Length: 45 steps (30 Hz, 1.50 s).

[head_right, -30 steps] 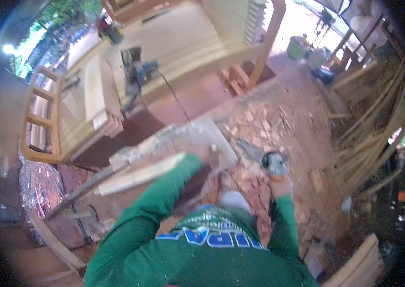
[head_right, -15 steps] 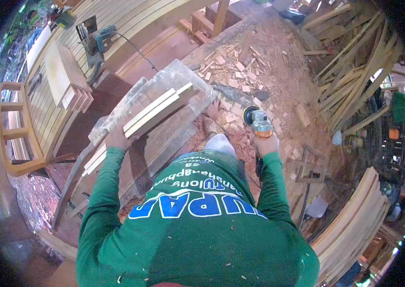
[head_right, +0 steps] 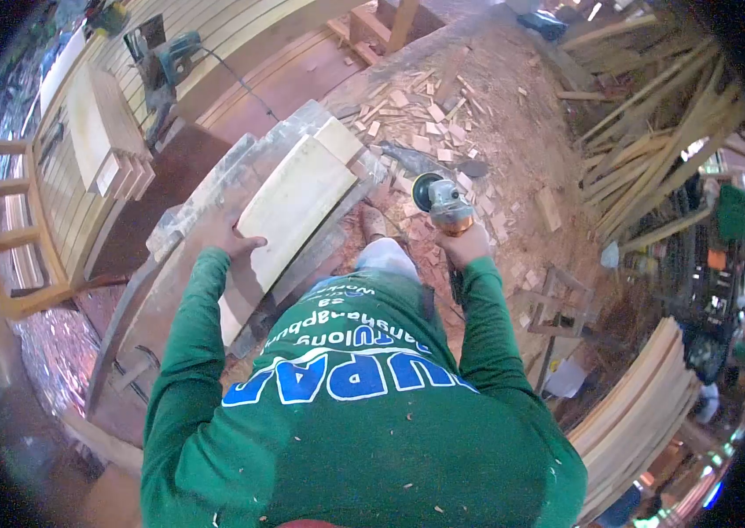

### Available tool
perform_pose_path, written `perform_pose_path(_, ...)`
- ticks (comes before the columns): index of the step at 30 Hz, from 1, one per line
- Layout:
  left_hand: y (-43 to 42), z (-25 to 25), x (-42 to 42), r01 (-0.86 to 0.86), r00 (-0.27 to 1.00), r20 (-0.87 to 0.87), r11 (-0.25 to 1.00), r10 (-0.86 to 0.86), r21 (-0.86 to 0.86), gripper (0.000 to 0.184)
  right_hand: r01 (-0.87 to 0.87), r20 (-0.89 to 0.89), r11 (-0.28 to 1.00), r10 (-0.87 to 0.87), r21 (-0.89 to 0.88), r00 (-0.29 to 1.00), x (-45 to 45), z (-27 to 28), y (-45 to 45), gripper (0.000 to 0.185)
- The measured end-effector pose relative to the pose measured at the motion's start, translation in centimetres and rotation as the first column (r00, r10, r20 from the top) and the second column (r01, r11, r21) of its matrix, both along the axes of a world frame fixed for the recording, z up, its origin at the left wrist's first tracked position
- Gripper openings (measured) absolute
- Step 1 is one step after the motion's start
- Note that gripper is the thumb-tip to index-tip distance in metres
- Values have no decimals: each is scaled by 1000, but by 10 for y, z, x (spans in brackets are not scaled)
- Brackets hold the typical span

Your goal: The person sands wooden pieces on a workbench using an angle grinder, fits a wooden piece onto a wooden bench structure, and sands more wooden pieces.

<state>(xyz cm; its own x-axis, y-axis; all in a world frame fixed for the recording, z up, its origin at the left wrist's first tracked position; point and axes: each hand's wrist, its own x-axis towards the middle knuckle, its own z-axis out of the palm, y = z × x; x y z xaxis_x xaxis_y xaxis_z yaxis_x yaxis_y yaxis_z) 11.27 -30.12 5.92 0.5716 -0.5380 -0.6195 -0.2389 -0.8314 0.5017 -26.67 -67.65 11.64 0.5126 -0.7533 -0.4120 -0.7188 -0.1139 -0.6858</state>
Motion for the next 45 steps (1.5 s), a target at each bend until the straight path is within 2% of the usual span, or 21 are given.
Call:
perform_pose_path(3, -11, 0, -12, 147, 940, 266, 956, -215, 254, 119, -111, -36, 993, 113, 41, 993, 29, 0, -18, 41)
perform_pose_path(6, -36, 4, -37, -18, 977, 197, 896, -77, 443, 138, -241, -75, 965, 249, 101, 966, 62, -16, -39, 44)
perform_pose_path(8, -57, 11, -45, -129, 984, 176, 813, 33, 568, 149, -324, -120, 941, 334, 98, 935, 84, -24, -51, 46)
perform_pose_path(10, -68, 13, -46, -272, 962, 195, 704, 190, 656, 151, -410, -194, 911, 411, 45, 891, 117, -23, -60, 49)
perform_pose_path(11, -69, 13, -47, -363, 930, 224, 634, 291, 683, 148, -458, -161, 881, 473, 120, 866, 125, -56, -75, 52)
perform_pose_path(12, -68, 14, -49, -446, 885, 259, 549, 386, 707, 145, -503, -130, 856, 516, 120, 847, 141, -60, -83, 53)
perform_pose_path(13, -64, 22, -50, -461, 866, 207, 567, 456, 682, 151, -546, -96, 829, 557, 121, 825, 158, -61, -84, 54)
perform_pose_path(15, -62, 32, -54, -574, 769, 205, 513, 605, 639, 154, -611, -57, 783, 619, 119, 783, 184, -75, -90, 55)
perform_pose_path(16, -63, 34, -55, -625, 714, 202, 482, 670, 614, 156, -647, -88, 755, 655, 108, 750, 196, -64, -89, 52)
perform_pose_path(18, -64, 31, -54, -599, 731, 204, 470, 651, 648, 157, -713, -151, 697, 715, 80, 682, 228, -30, -86, 46)
perform_pose_path(19, -64, 28, -51, -587, 739, 204, 466, 642, 662, 158, -740, -225, 670, 733, 68, 643, 243, -5, -82, 50)
perform_pose_path(22, -66, 27, -48, -576, 742, 204, 451, 639, 681, 159, -745, -218, 666, 734, 43, 643, 256, -17, -93, 55)
perform_pose_path(25, -66, 25, -43, -524, 778, 183, 460, 601, 716, 159, -848, -292, 531, 812, 6, 506, 264, -22, -101, 56)
perform_pose_path(29, -64, 16, -41, -529, 770, 186, 448, 611, 721, 159, -845, -354, 533, 799, 43, 486, 287, -23, -98, 54)
perform_pose_path(32, -62, 13, -40, -495, 799, 176, 463, 575, 735, 159, -874, -307, 485, 836, 29, 454, 305, -46, -114, 53)
perform_pose_path(33, -64, 15, -40, -480, 814, 167, 480, 557, 734, 159, -873, -359, 483, 827, 64, 432, 322, -13, -102, 52)
perform_pose_path(35, -65, 22, -40, -446, 841, 149, 511, 520, 735, 159, -886, -317, 461, 848, 49, 424, 334, -16, -102, 50)
perform_pose_path(38, -66, 22, -39, -489, 803, 165, 476, 572, 731, 158, -906, -292, 418, 877, 67, 383, 355, -31, -109, 49)
perform_pose_path(41, -67, 27, -39, -455, 830, 129, 525, 543, 719, 156, -920, -244, 388, 899, 62, 363, 356, -20, -111, 49)
perform_pose_path(43, -68, 21, -42, -536, 775, 191, 467, 602, 704, 155, -920, -182, 375, 918, 115, 351, 338, -6, -111, 50)
perform_pose_path(45, -64, 12, -44, -575, 744, 224, 431, 630, 696, 156, -941, -313, 316, 911, 119, 267, 323, -15, -118, 48)
